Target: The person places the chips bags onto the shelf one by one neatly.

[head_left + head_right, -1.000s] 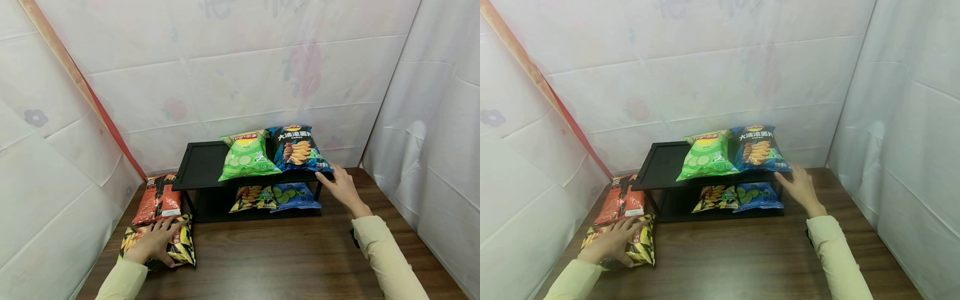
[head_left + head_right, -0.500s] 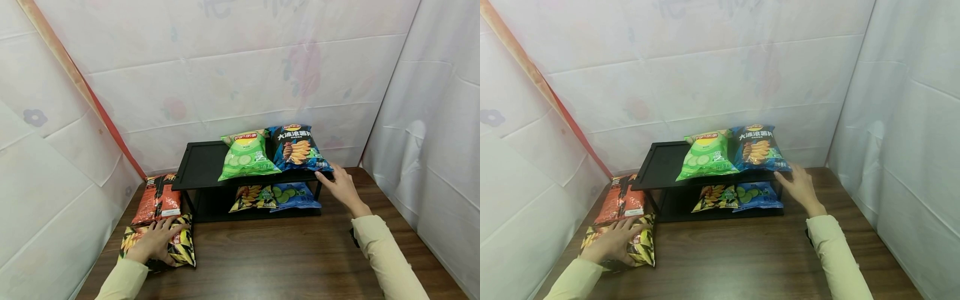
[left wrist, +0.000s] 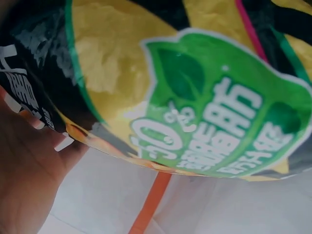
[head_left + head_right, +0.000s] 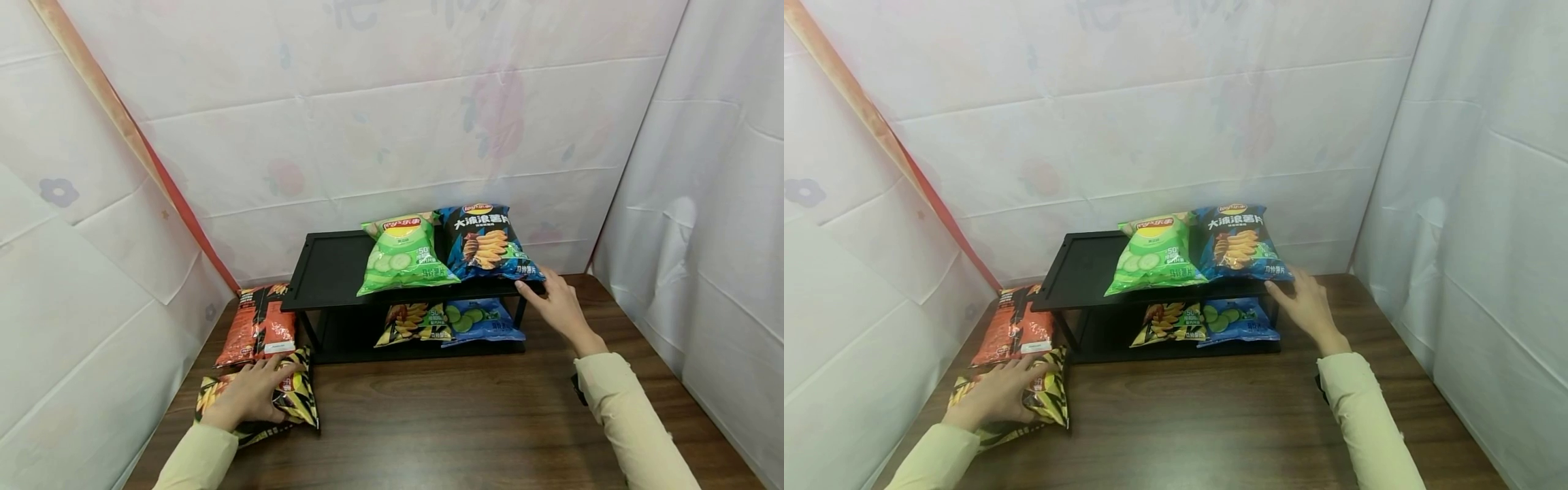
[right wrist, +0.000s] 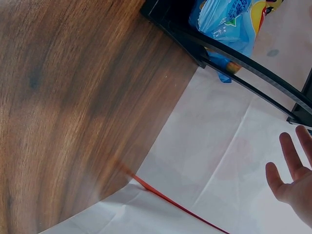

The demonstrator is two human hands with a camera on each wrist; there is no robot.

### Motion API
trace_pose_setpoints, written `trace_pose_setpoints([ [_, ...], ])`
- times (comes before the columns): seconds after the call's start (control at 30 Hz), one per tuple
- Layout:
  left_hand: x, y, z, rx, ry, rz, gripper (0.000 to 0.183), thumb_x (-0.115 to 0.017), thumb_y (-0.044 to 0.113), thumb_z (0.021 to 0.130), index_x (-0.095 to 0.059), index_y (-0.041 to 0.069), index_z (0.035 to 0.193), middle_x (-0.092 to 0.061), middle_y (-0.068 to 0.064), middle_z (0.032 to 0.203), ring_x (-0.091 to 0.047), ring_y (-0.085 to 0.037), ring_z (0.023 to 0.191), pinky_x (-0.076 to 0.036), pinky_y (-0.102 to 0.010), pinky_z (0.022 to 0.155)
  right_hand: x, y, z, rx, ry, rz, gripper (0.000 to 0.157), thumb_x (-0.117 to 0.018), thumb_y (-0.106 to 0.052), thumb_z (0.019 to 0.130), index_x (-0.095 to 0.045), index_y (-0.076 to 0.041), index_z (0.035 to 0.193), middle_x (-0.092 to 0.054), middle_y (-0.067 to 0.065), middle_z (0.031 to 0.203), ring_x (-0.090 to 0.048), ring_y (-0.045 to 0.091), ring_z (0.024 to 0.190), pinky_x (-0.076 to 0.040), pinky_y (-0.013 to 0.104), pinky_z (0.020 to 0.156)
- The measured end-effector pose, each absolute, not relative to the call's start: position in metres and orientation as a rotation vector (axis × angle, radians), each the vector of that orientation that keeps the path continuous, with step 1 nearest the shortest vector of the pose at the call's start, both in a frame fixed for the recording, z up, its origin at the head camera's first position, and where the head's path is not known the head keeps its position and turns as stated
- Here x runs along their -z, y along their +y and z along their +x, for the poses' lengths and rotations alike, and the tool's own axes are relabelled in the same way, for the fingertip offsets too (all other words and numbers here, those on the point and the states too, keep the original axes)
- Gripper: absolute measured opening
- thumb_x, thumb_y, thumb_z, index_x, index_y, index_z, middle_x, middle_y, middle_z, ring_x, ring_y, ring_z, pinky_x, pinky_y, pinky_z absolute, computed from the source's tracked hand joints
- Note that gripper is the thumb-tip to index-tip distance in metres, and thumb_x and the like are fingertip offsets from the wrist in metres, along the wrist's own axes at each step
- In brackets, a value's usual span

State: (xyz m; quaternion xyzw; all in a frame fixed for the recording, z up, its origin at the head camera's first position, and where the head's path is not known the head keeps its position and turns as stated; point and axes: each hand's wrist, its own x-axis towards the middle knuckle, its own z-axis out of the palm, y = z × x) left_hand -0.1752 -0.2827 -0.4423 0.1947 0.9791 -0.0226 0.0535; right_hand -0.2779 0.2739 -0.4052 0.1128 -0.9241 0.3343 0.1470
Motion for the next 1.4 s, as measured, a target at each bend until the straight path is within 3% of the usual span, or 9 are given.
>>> trace_pose_setpoints([
  [0.3, 0.442, -0.284, -0.174, 0.035, 3.001, 0.572, 0.080, -0.079, 0.045, 0.055, -0.049, 0.027, 0.127, -0.048, -0.011, 0.127, -0.054, -0.043, 0.105, -0.040, -0.063, 0.083, 0.406, 0.274, -0.277, -0.970, -2.655, 0.322, 0.063, -0.048, -0.045, 0.091, -0.036, -0.009, 0.141, -0.037, 0.025, 0.139, -0.035, 0.045, 0.122, -0.023, 0.064, 0.091],
  [0.57, 0.441, -0.288, -0.171, -0.011, 3.021, 0.533, 0.081, -0.077, 0.045, 0.058, -0.048, 0.023, 0.131, -0.046, -0.020, 0.133, -0.049, -0.050, 0.112, -0.039, -0.065, 0.084, 0.407, 0.274, -0.277, -0.971, -2.653, 0.329, 0.063, -0.049, -0.045, 0.091, -0.035, -0.009, 0.141, -0.038, 0.025, 0.139, -0.036, 0.045, 0.120, -0.023, 0.063, 0.091],
  [0.7, 0.439, -0.288, -0.170, -0.029, 3.068, 0.545, 0.079, -0.077, 0.045, 0.058, -0.049, 0.023, 0.129, -0.049, -0.020, 0.130, -0.051, -0.046, 0.111, -0.043, -0.063, 0.079, 0.406, 0.274, -0.277, -0.972, -2.655, 0.327, 0.064, -0.048, -0.045, 0.091, -0.035, -0.009, 0.141, -0.037, 0.025, 0.139, -0.035, 0.046, 0.121, -0.023, 0.064, 0.091],
  [1.0, 0.437, -0.290, -0.169, -0.019, 3.132, 0.576, 0.078, -0.075, 0.045, 0.059, -0.051, 0.018, 0.128, -0.054, -0.014, 0.124, -0.054, -0.037, 0.110, -0.039, -0.062, 0.084, 0.406, 0.274, -0.278, -0.966, -2.656, 0.328, 0.063, -0.048, -0.045, 0.091, -0.036, -0.008, 0.141, -0.037, 0.025, 0.138, -0.035, 0.046, 0.121, -0.022, 0.064, 0.091],
  [1.23, 0.438, -0.293, -0.171, -0.026, 3.200, 0.606, 0.080, -0.076, 0.047, 0.056, -0.052, 0.019, 0.127, -0.058, -0.009, 0.114, -0.060, -0.028, 0.094, -0.041, -0.061, 0.081, 0.406, 0.274, -0.278, -0.969, -2.651, 0.336, 0.062, -0.048, -0.044, 0.091, -0.036, -0.009, 0.141, -0.038, 0.025, 0.138, -0.036, 0.045, 0.120, -0.023, 0.064, 0.091],
  [1.4, 0.436, -0.295, -0.171, -0.099, 3.215, 0.556, 0.075, -0.076, 0.045, 0.056, -0.053, 0.024, 0.125, -0.056, -0.008, 0.119, -0.061, -0.027, 0.090, -0.045, -0.057, 0.076, 0.406, 0.275, -0.278, -0.968, -2.656, 0.333, 0.063, -0.048, -0.044, 0.091, -0.036, -0.008, 0.141, -0.037, 0.025, 0.139, -0.034, 0.046, 0.122, -0.022, 0.064, 0.092],
])
